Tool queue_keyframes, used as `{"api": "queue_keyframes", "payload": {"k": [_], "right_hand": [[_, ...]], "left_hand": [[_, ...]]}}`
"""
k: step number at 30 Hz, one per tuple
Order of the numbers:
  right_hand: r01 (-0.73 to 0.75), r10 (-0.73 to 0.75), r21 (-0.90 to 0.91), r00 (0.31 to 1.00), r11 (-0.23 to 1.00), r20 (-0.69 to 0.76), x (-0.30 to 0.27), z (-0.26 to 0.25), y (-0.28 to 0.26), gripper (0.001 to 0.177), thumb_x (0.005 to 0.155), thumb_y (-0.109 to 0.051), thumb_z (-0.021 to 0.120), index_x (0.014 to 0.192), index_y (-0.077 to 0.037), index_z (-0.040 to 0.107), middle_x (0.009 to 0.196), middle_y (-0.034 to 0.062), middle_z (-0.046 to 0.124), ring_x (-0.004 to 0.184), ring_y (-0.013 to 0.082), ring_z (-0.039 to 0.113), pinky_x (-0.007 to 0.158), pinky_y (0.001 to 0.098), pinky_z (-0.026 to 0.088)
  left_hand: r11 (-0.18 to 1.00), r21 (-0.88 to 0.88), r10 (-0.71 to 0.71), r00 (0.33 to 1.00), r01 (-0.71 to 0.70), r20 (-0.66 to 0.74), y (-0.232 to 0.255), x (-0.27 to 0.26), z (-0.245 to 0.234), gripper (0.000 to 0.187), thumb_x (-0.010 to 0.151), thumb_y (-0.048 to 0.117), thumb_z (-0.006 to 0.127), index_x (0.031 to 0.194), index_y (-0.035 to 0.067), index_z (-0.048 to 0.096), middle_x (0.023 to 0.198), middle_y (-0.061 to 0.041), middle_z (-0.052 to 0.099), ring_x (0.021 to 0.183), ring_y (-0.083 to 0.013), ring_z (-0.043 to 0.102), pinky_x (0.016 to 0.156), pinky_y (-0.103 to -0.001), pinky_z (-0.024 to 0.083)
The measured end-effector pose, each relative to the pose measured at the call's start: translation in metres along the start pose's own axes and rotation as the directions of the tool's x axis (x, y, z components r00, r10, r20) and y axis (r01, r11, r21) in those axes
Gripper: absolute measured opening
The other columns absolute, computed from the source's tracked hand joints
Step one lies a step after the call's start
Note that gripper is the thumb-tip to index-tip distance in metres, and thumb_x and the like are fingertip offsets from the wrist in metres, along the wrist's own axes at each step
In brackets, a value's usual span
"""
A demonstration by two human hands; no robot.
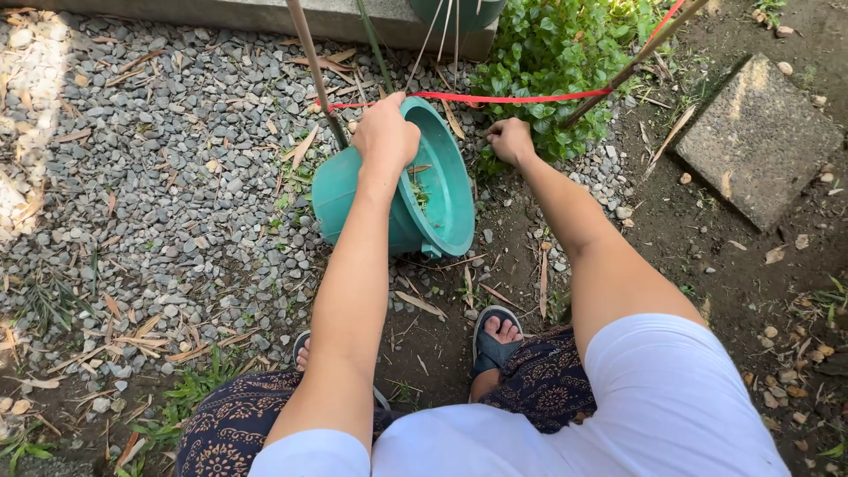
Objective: Picking leaves from a plant and placing them into a green bucket.
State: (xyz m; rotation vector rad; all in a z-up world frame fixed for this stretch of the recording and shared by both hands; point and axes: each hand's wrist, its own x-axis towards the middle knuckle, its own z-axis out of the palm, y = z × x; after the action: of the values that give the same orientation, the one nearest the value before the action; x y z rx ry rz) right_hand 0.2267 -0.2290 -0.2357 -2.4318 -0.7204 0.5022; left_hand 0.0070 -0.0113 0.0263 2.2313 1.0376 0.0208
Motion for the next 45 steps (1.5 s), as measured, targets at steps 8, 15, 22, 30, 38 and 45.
{"api": "queue_keyframes", "payload": {"k": [8,15,22,30,38,45], "right_hand": [[0.049,-0.152,0.535,0.977,0.843,0.151,-0.023,-0.015,-0.091,0.020,0.092,-0.017,0.076,0.109,-0.006,0.078,0.100,0.0049,0.079,0.090,0.0127,0.070,0.086,0.0293,0.056],[-0.371,-0.045,0.458,0.736,0.808,0.675,-0.046,-0.069,-0.167,0.030,0.095,-0.029,0.068,0.116,-0.011,0.079,0.108,0.0074,0.077,0.092,0.0155,0.069,0.080,0.0322,0.051],[0.172,-0.125,-0.128,0.942,0.977,0.312,-0.006,0.006,-0.032,0.057,0.079,-0.041,0.080,0.130,-0.018,0.070,0.114,0.0120,0.076,0.102,0.0280,0.074,0.095,0.0414,0.058],[0.049,0.047,-0.356,0.965,0.933,0.257,-0.054,0.014,-0.044,0.066,0.083,-0.040,0.083,0.142,-0.025,0.056,0.133,0.0198,0.055,0.118,0.0427,0.061,0.095,0.0514,0.053],[0.270,-0.221,-0.197,0.945,0.942,0.240,-0.031,0.035,0.006,0.034,0.083,-0.022,0.082,0.115,-0.013,0.076,0.106,0.0196,0.072,0.102,0.0395,0.068,0.092,0.0455,0.056],[0.191,-0.140,-0.190,0.957,0.963,0.255,-0.020,0.035,0.024,0.025,0.075,-0.016,0.083,0.099,-0.014,0.082,0.095,0.0160,0.077,0.086,0.0334,0.074,0.086,0.0399,0.059]], "left_hand": [[0.999,0.052,0.010,1.000,-0.010,0.006,0.008,0.004,0.005,0.056,0.081,0.005,0.059,0.133,0.022,0.067,0.119,-0.015,0.072,0.111,-0.0351,0.068,0.093,-0.046,0.054],[1.000,0.016,0.007,1.000,-0.007,-0.014,-0.002,0.002,0.000,0.057,0.080,0.007,0.060,0.134,0.023,0.066,0.121,-0.016,0.071,0.113,-0.0364,0.067,0.096,-0.046,0.053],[0.999,-0.008,-0.044,0.998,0.044,0.036,0.002,-0.008,-0.020,0.059,0.082,0.008,0.059,0.137,0.027,0.064,0.122,-0.014,0.071,0.114,-0.0355,0.066,0.098,-0.046,0.052],[0.999,-0.030,0.014,1.000,-0.014,0.000,-0.011,-0.011,-0.017,0.059,0.080,0.006,0.058,0.135,0.024,0.066,0.122,-0.016,0.071,0.114,-0.0357,0.067,0.098,-0.047,0.052],[1.000,-0.024,0.000,1.000,0.001,0.016,-0.008,-0.009,-0.019,0.058,0.081,0.007,0.059,0.135,0.026,0.067,0.121,-0.015,0.071,0.114,-0.0345,0.067,0.099,-0.045,0.052],[1.000,-0.007,-0.001,1.000,0.001,0.020,-0.004,-0.005,-0.011,0.059,0.080,0.006,0.059,0.135,0.025,0.066,0.123,-0.016,0.071,0.114,-0.0358,0.067,0.099,-0.046,0.052]]}}
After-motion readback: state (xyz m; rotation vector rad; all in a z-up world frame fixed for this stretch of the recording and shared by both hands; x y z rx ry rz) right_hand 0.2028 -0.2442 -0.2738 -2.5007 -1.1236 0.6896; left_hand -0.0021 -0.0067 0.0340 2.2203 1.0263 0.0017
